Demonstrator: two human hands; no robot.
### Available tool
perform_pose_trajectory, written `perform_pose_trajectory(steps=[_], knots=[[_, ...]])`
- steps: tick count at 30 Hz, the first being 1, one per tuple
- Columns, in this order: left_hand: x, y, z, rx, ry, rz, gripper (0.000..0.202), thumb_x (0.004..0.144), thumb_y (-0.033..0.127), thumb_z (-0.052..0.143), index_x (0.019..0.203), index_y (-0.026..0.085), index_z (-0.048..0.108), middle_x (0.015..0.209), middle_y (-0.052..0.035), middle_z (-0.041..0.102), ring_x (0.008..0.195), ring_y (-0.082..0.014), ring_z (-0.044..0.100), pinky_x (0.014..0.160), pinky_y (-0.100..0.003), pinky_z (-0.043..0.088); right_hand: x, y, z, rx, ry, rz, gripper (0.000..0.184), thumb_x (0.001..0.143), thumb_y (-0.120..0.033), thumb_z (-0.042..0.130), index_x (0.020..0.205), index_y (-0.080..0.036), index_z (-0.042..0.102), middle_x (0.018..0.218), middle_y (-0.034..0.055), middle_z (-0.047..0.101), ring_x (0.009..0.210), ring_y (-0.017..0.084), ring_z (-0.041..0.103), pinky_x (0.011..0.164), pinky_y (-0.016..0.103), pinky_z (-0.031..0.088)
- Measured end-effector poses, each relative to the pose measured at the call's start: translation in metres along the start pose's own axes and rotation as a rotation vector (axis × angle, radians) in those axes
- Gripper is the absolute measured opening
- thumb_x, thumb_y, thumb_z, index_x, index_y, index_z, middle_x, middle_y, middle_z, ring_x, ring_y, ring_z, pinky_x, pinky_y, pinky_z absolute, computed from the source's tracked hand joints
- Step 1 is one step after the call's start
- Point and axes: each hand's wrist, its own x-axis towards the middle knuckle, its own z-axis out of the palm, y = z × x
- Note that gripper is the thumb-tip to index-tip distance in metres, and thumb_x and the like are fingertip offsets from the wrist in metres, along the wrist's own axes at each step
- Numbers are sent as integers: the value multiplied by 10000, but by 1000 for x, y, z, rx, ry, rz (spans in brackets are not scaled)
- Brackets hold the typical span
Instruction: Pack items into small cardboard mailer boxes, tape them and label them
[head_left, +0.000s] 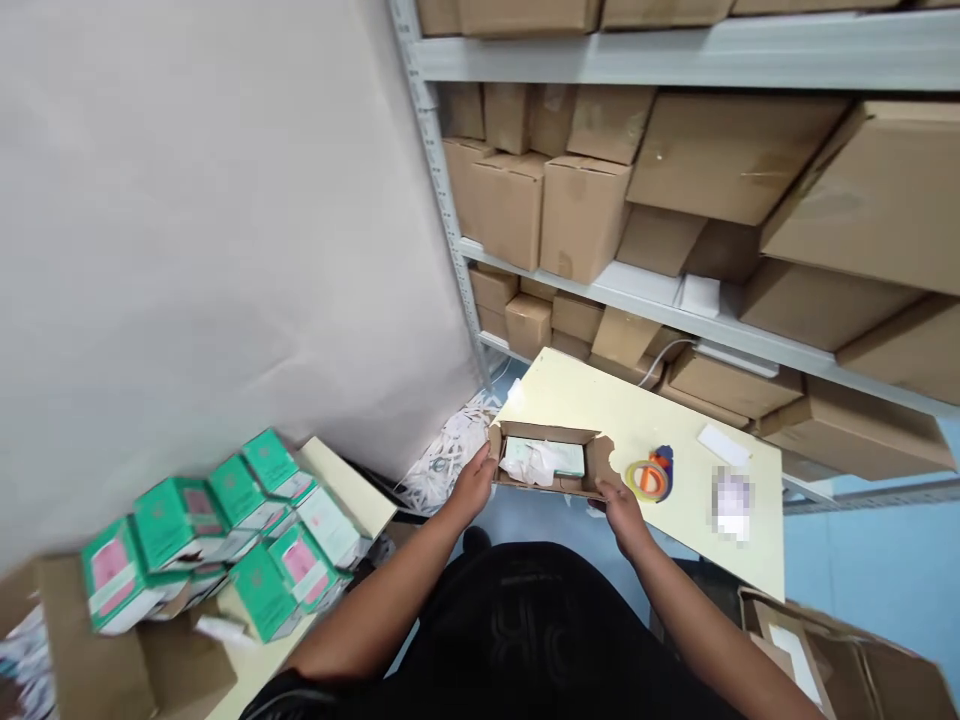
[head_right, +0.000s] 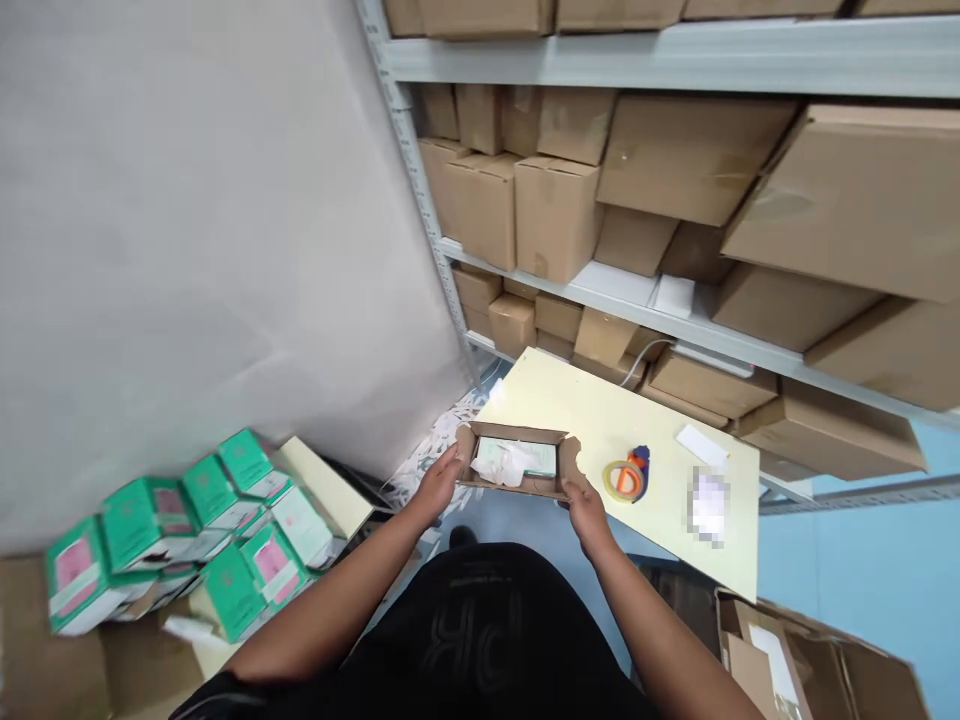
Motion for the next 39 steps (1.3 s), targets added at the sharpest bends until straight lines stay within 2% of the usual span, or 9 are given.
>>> perform_pose_trajectory(steps=[3,10,14,21,25,29,31,35,39], knots=[[35,9,21,13,-96,51,587,985,443,420,1498,180,532,1518,-71,557,1436,-322,485,1174,-465,414,12,9,-12,113,69,116,457,863,-526,549,1175,-233,711,1173,85,755,1058,300,718,794,415,633],[117,15,66,109,-237,135,534,987,406,407,1440,174,569,1476,-103,594,1417,-305,498,1149,-447,427,54,29,-32,116,248,149,424,858,-502,549,1093,-203,736,1086,133,753,1003,312,728,817,445,637],[164,21,77,128,-291,232,478,974,327,398,1351,141,625,1429,-127,603,1381,-272,512,1176,-418,390,87,31,-25,153,353,172,428,812,-478,582,1065,-170,738,1023,149,745,967,326,728,788,476,635],[237,25,89,127,-393,329,470,991,312,400,1393,139,571,1366,-155,585,1329,-263,536,1181,-421,374,140,21,-6,169,501,221,441,764,-457,585,1082,-187,728,1039,110,748,926,285,718,755,440,645],[250,23,93,79,-451,437,519,982,332,466,1478,177,478,1443,-153,506,1366,-256,502,1196,-440,357,150,17,-9,162,553,239,502,814,-514,575,1185,-195,688,1131,108,730,936,259,710,750,407,652],[250,20,92,139,-527,605,655,939,353,566,1548,189,385,1558,-166,391,1481,-290,372,1243,-486,297,138,14,-12,160,557,161,618,914,-632,465,1334,-197,590,1319,115,653,1110,256,672,835,395,637],[250,18,92,220,-558,665,706,893,348,642,1541,200,402,1588,-160,357,1506,-309,333,1252,-501,291,127,12,-13,102,489,71,626,934,-639,450,1368,-203,563,1383,120,614,1215,265,625,920,411,607],[247,14,93,339,-562,682,722,859,346,701,1518,197,447,1609,-156,334,1499,-323,352,1242,-499,327,112,8,-20,-167,285,-55,610,886,-567,615,1407,-255,558,1483,117,528,1374,296,500,1043,458,532],[242,14,90,395,-544,644,689,832,224,672,1497,205,494,1616,-141,344,1490,-318,373,1241,-498,337,122,7,-28,-360,232,-146,466,895,-547,639,1264,-264,665,1362,129,533,1310,303,526,1065,467,503]])
